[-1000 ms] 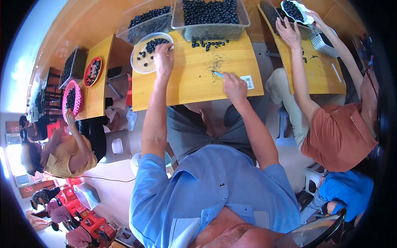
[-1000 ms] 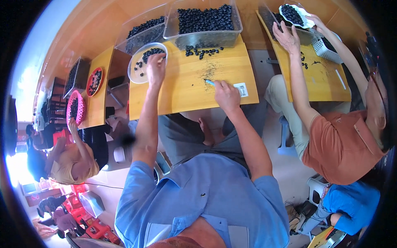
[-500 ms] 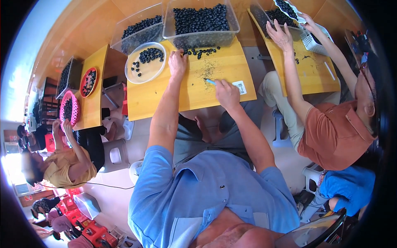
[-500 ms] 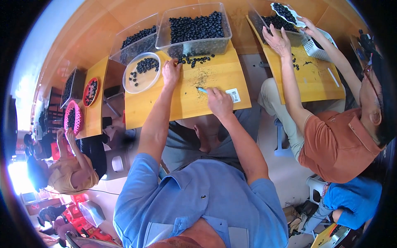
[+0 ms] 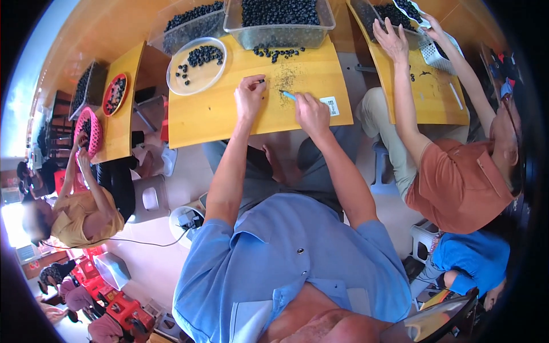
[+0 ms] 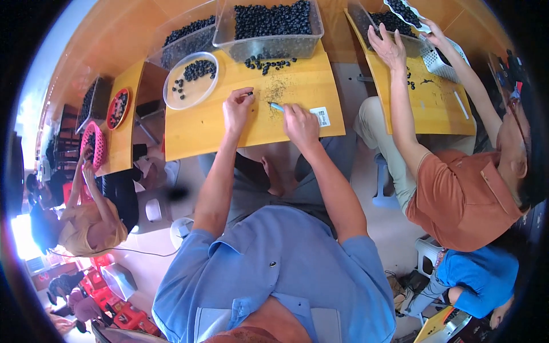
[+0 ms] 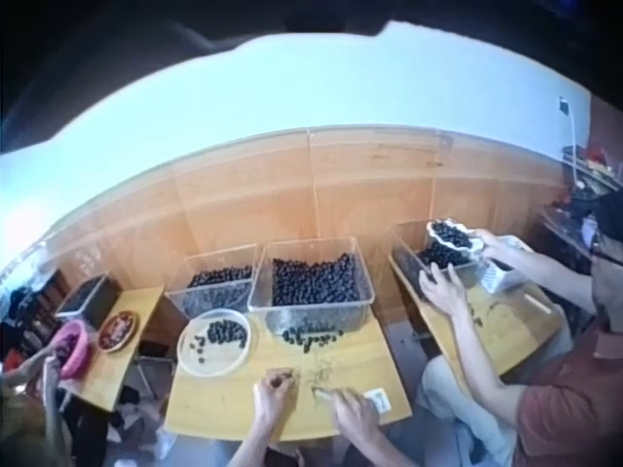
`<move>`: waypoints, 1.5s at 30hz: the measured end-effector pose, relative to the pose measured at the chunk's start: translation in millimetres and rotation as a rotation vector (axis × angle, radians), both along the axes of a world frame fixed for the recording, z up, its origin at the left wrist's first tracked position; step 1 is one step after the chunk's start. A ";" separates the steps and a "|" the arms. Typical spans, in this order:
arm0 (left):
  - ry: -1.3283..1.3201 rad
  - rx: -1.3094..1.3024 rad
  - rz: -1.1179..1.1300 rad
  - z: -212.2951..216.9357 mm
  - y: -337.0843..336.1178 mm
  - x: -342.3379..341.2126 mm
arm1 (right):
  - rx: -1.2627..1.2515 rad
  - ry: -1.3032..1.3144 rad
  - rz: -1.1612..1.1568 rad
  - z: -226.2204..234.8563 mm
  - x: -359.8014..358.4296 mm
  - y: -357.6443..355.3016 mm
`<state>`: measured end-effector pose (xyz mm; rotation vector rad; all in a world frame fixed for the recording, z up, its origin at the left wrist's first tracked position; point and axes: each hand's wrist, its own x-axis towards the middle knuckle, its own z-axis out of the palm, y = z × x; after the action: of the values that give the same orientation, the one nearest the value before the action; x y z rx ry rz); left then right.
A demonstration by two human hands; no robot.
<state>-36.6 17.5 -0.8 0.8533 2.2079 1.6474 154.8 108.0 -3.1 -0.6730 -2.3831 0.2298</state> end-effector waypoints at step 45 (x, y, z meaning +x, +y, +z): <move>0.069 0.199 -0.080 0.1 -22.6 49.3 | 0.008 -0.092 -0.035 6.1 -6.6 -4.4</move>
<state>12.7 -5.1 -0.7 1.0497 2.0478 1.8471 148.2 103.6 3.1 -0.7357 -2.4563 0.1783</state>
